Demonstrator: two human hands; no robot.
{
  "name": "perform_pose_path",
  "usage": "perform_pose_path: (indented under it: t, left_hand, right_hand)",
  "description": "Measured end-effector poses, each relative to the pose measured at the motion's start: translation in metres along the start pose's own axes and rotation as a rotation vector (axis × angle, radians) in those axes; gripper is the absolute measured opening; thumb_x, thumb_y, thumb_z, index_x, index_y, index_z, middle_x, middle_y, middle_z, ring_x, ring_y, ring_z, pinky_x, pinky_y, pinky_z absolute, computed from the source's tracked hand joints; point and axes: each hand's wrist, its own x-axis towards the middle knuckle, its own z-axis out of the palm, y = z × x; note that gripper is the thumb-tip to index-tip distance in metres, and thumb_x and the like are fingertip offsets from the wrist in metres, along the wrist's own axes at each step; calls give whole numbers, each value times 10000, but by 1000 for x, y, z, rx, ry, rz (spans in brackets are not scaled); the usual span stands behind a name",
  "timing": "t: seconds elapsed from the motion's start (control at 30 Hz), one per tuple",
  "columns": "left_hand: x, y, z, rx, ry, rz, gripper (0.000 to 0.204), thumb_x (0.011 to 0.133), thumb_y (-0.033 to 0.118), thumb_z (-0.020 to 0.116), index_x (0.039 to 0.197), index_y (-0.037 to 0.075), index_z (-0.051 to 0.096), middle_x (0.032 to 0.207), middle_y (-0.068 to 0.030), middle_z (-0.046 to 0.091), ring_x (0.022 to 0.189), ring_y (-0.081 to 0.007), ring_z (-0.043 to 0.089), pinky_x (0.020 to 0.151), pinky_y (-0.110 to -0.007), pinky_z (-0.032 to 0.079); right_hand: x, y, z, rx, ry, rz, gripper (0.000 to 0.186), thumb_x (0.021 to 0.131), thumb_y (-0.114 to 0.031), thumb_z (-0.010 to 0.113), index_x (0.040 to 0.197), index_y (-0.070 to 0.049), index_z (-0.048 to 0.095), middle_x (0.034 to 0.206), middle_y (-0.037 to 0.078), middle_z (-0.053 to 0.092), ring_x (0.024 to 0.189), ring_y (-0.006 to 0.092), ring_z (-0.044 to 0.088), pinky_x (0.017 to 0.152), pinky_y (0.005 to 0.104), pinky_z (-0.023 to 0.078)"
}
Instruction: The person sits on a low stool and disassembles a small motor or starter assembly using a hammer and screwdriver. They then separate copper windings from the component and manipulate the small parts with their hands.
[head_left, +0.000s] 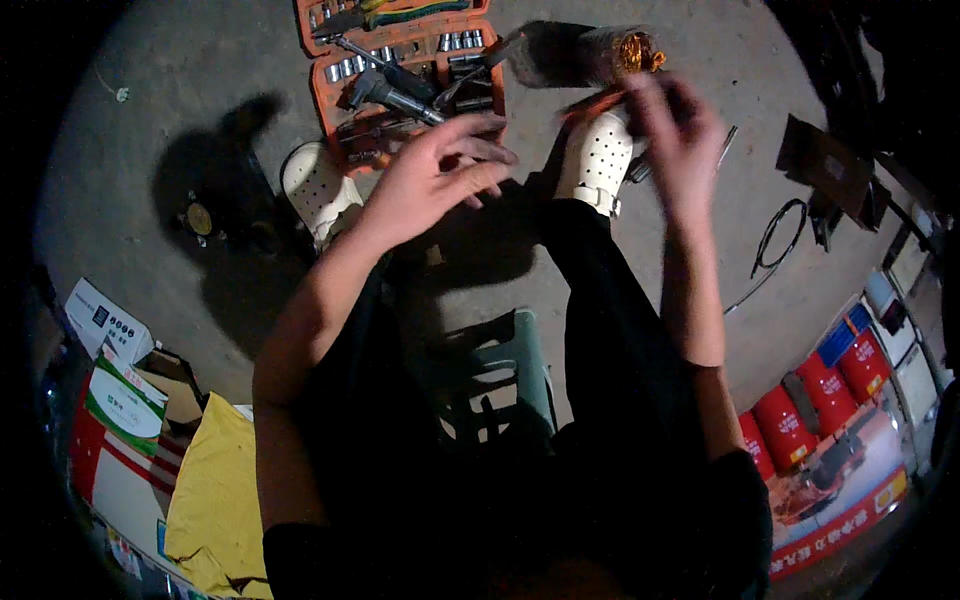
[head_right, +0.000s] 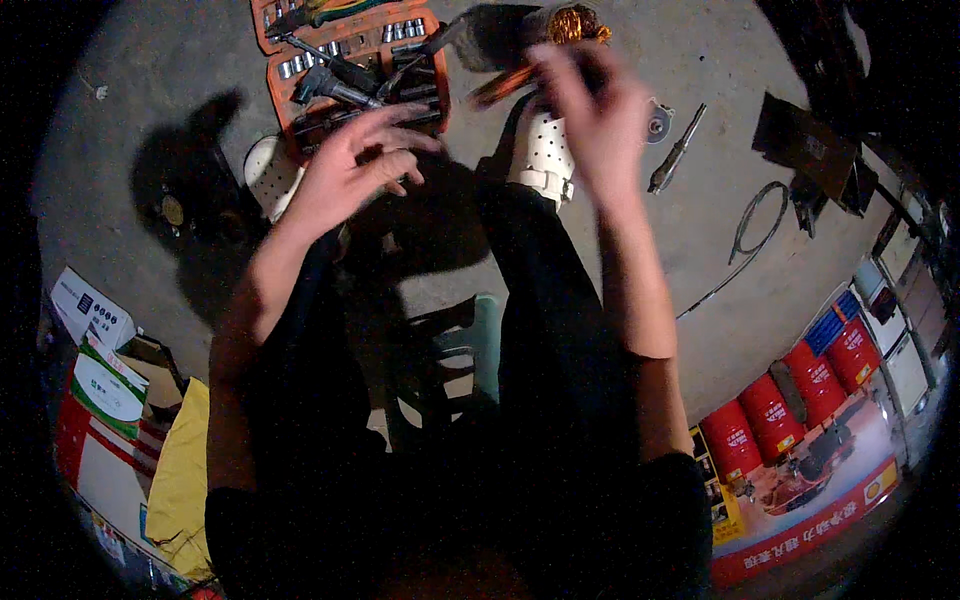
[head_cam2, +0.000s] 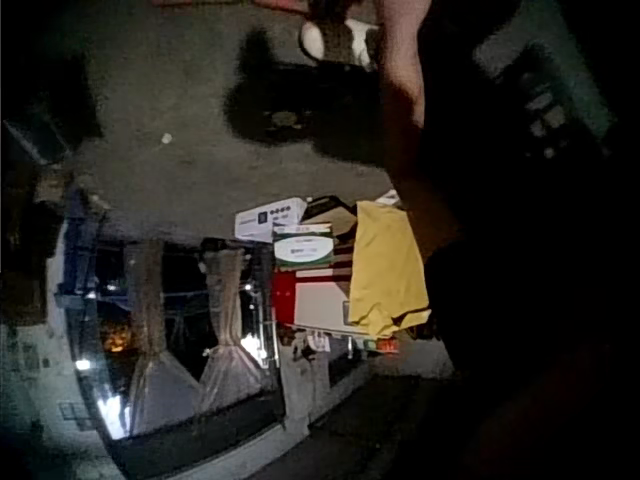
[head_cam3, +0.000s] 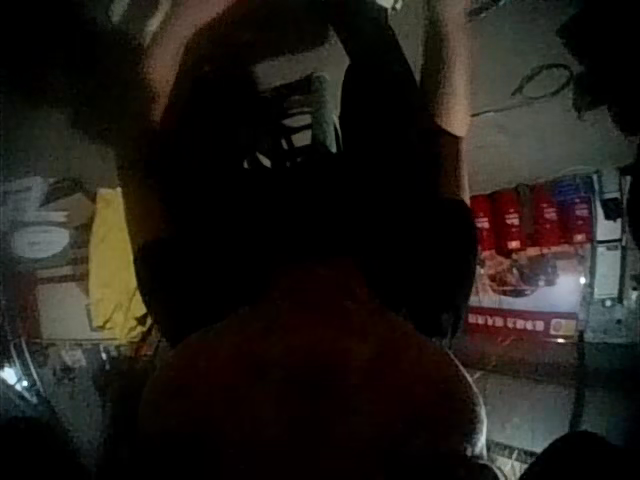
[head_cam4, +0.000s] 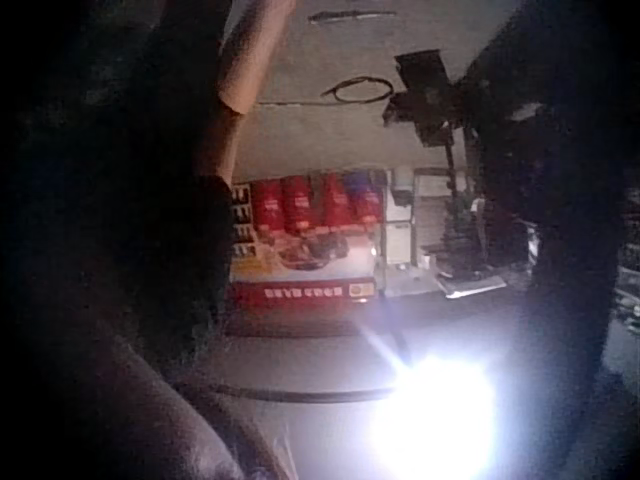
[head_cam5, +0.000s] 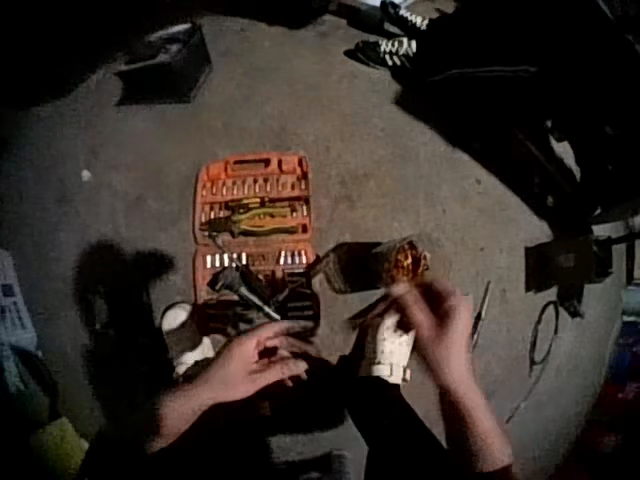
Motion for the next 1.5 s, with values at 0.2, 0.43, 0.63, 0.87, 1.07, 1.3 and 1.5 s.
perform_pose_path:
  t: [0.2,0.43,0.63,0.87,1.07,1.3,1.5]
  left_hand:
    - [-11,-29,-46,67,217,-106,273,908,178,574,1137,29,570,1006,-20,631,802,-88,599,631,-245,511]
    - [-15,-101,-51,704,-219,-92,302,816,171,632,1077,22,594,910,-101,651,758,-208,638,660,-340,517]
    - [-36,-193,-8,1344,-570,-209,102,734,128,606,690,75,681,761,-121,670,738,-316,649,558,-454,486]
    - [-8,-156,-10,1367,-396,-399,227,801,257,606,761,49,686,792,-132,671,776,-326,650,642,-466,516]
    - [5,-146,-40,371,183,-626,488,854,441,604,726,-30,596,674,-117,641,501,-180,644,473,-285,527]
    - [15,-134,-28,-17,145,-607,297,849,249,639,910,-40,607,785,-109,665,578,-176,654,505,-274,525]
    - [7,-54,-9,-47,-70,-472,236,884,175,543,1025,-9,588,858,-108,666,627,-159,650,538,-251,499]
  right_hand:
    - [53,28,-73,-550,230,-17,237,865,-269,645,926,-44,686,681,43,659,611,100,606,581,235,466]
    - [42,41,-44,-671,159,-33,228,889,-258,597,1047,-114,679,779,61,690,673,125,647,633,268,502]
    - [-18,68,-33,-407,141,-88,187,871,-130,629,1032,-41,664,796,68,692,708,91,640,659,251,502]
    - [-39,68,-1,-342,-208,14,192,873,-154,614,1007,-17,633,797,158,664,692,211,663,627,301,495]
    - [-47,67,25,-443,-566,-70,240,842,-197,614,1000,-17,620,887,190,649,796,362,625,712,426,498]
    - [-49,76,60,-351,-759,-119,443,809,-245,667,1171,-31,529,998,212,604,827,366,613,730,427,494]
    - [-40,57,65,-14,-592,-128,529,760,-173,732,1227,-52,518,1024,159,603,725,256,620,620,335,493]
